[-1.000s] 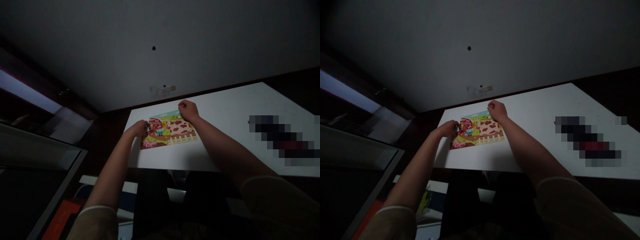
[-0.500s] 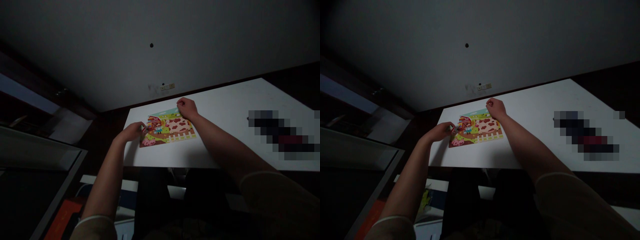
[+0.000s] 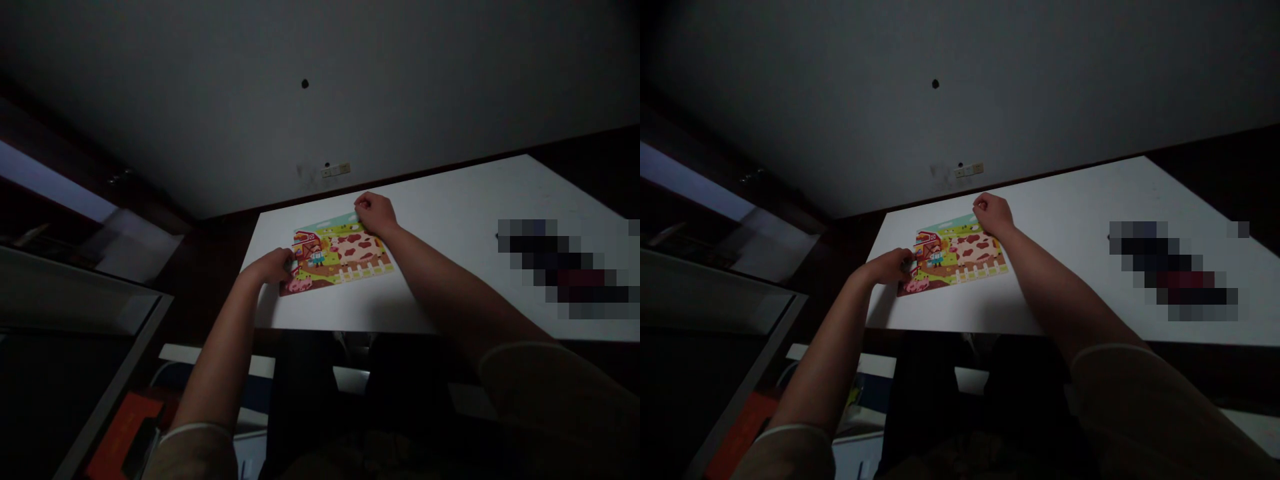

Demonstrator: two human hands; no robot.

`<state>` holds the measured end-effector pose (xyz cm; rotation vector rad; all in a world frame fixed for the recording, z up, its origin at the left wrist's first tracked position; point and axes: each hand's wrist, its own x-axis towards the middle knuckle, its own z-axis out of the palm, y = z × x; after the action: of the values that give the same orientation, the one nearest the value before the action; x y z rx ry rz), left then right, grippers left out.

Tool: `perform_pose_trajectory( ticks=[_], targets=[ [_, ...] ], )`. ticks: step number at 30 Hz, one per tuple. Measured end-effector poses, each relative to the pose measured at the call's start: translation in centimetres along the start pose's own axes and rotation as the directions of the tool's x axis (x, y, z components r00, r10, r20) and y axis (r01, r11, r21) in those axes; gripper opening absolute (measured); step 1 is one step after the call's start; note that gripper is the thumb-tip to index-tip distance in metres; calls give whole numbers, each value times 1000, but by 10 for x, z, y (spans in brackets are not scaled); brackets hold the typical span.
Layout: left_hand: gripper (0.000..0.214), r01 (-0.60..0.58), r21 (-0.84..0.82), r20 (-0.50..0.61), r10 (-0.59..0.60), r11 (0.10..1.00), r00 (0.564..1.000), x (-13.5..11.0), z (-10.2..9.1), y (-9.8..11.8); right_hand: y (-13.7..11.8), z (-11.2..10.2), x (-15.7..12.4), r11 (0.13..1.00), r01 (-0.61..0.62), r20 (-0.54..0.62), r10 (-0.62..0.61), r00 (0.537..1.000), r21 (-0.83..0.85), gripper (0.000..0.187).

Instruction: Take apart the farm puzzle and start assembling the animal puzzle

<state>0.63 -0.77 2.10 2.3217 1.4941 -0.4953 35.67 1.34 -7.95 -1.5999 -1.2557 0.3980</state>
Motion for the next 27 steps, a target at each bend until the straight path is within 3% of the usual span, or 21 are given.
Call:
perform_pose_trajectory(
  ticks=[4,10,13,16,17,19,22,27],
  targets=[
    [65,-24,34,-43,25,999,999,-6,1,5,0,0,0,1000,9,10,-9,1000,6,21],
    [43,-119,42,-156,124,992,980,-20,14,10,-2,1,-1,1000,6,2,-6,1000,5,21],
    [24,-161,-19,-263,151,987,953,-28,18,5,-4,0,-1,1000,-2,6,2,1000,3,23],
    [21,-187,-176,-380,108,967,919,-40,21,-7,-5,-1,-1,1000,-3,4,3,1000,-9,22],
    [24,-199,-237,-381,98,951,920,-45,22,-11,-5,-1,-1,1000,-1,5,2,1000,-10,22],
    [29,-220,-318,-282,129,922,951,-52,23,-16,-5,-1,-1,1000,-1,11,1,1000,-9,21],
    [35,-206,-272,-128,177,940,976,-58,29,-18,-4,-1,-1,1000,0,9,0,1000,-13,22],
    [54,-184,-137,-161,161,973,974,-57,36,-10,-3,-2,-1,1000,-6,10,6,1000,-13,23]
  ],
)
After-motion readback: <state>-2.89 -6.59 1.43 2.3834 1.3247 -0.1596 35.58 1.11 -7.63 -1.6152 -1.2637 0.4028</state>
